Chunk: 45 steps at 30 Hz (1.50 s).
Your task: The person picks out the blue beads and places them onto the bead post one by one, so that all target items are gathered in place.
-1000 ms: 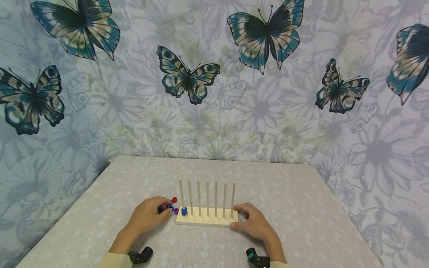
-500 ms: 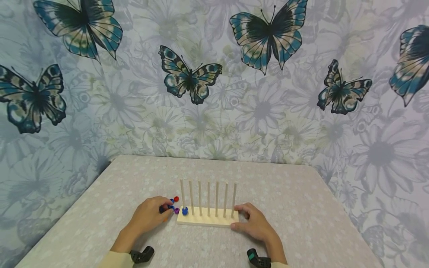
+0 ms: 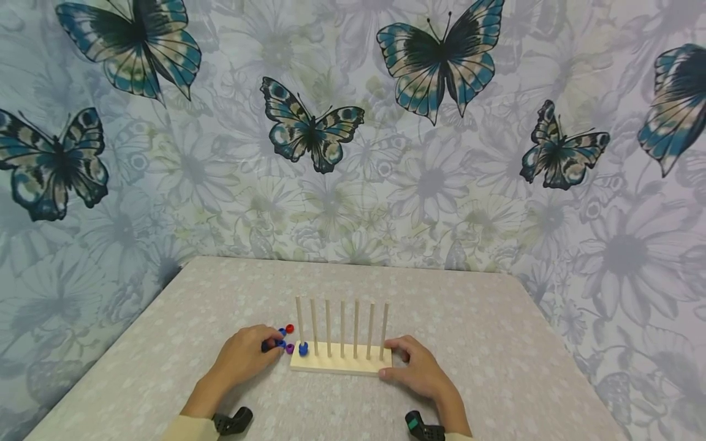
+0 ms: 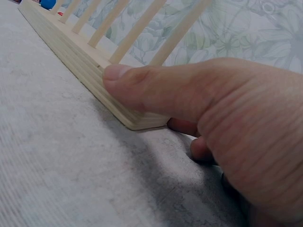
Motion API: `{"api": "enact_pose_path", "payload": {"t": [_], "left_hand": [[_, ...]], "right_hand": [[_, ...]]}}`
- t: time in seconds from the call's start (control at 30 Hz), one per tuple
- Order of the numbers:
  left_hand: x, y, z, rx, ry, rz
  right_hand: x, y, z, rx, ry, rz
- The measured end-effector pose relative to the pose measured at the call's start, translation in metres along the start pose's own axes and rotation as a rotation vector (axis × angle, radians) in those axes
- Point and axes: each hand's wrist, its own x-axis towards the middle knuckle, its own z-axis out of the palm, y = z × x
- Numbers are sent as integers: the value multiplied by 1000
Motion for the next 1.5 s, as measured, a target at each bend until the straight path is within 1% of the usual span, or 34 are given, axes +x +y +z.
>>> {"api": "enact_pose_path", "payload": {"t": [0.2, 0.4, 0.57, 0.87, 1.1, 1.33, 1.5], "left_hand": [[0, -2, 3, -2, -5, -14], [-1, -2, 3, -4, -1, -6], [-1, -1, 1, -9, -11, -21], [-2, -2, 1, -42, -16, -31], [-2, -1, 0, -49, -1, -1], [-2, 0, -2, -71, 1, 8], [-2, 1, -3, -79, 23, 43]], "right_hand": [[-1, -1, 1, 11, -4, -3], [-2, -2, 1, 11, -8, -2], [-2, -2, 1, 2, -2, -2], [-1, -1, 2, 5, -1, -5], [1, 1, 1, -2, 4, -10], [1, 0, 1, -5, 8, -3], [0, -1, 1, -3, 9, -1]]}}
